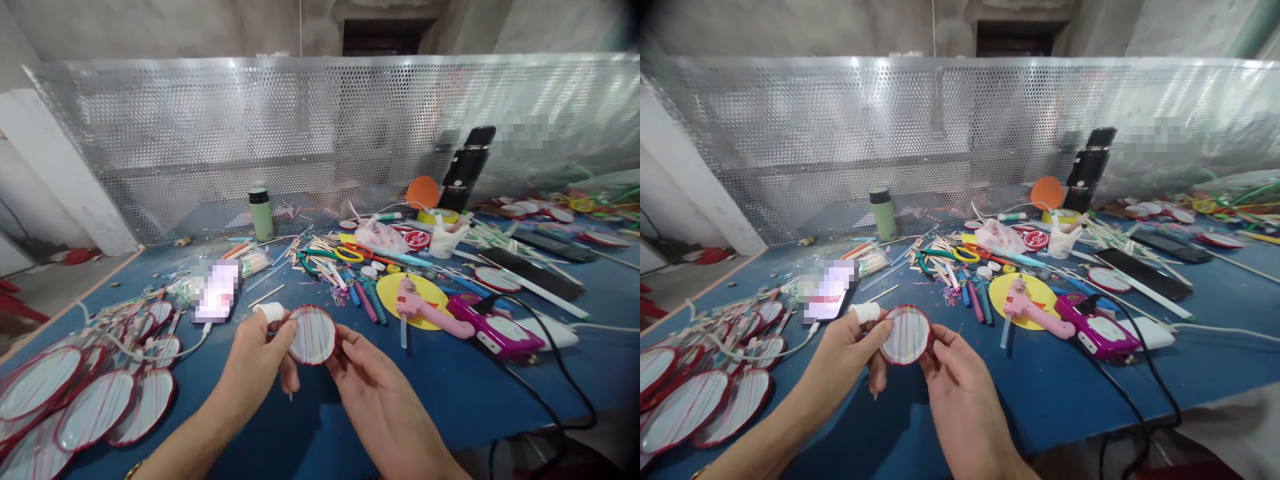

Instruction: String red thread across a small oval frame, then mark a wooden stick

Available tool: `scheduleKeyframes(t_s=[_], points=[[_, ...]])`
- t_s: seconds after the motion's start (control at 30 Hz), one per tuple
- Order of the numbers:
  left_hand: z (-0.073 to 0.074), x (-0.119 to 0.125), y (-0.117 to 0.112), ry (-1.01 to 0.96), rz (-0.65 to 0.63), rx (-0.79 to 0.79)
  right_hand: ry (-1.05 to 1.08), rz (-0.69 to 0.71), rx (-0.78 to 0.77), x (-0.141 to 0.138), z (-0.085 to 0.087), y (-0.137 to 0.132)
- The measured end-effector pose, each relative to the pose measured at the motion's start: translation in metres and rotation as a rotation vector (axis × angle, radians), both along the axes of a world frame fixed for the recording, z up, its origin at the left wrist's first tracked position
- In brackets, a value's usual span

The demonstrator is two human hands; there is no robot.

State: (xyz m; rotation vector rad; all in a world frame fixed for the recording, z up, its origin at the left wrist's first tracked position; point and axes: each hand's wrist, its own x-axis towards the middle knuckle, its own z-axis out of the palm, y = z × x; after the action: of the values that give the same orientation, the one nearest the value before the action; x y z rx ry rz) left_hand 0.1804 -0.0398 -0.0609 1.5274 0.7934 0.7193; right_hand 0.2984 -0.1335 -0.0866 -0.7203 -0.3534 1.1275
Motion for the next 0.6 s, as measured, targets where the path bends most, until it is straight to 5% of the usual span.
scheduleKeyframes(t_s=[0.27, 0.47, 0.6], points=[[0.003, -0.003, 0.002, -0.002, -0.025, 0.006, -0.139, -0.025, -0.026, 0.016, 0.001, -0.007], [0.005, 0.0, -0.002, 0.079, -0.104, 0.013, -0.953, 0.022, -0.174, 0.047, 0.025, -0.016], [0.003, 0.0, -0.003, 0.094, -0.131, 0.002, -1.162, 0.078, -0.138, 0.053, 0.024, -0.011]])
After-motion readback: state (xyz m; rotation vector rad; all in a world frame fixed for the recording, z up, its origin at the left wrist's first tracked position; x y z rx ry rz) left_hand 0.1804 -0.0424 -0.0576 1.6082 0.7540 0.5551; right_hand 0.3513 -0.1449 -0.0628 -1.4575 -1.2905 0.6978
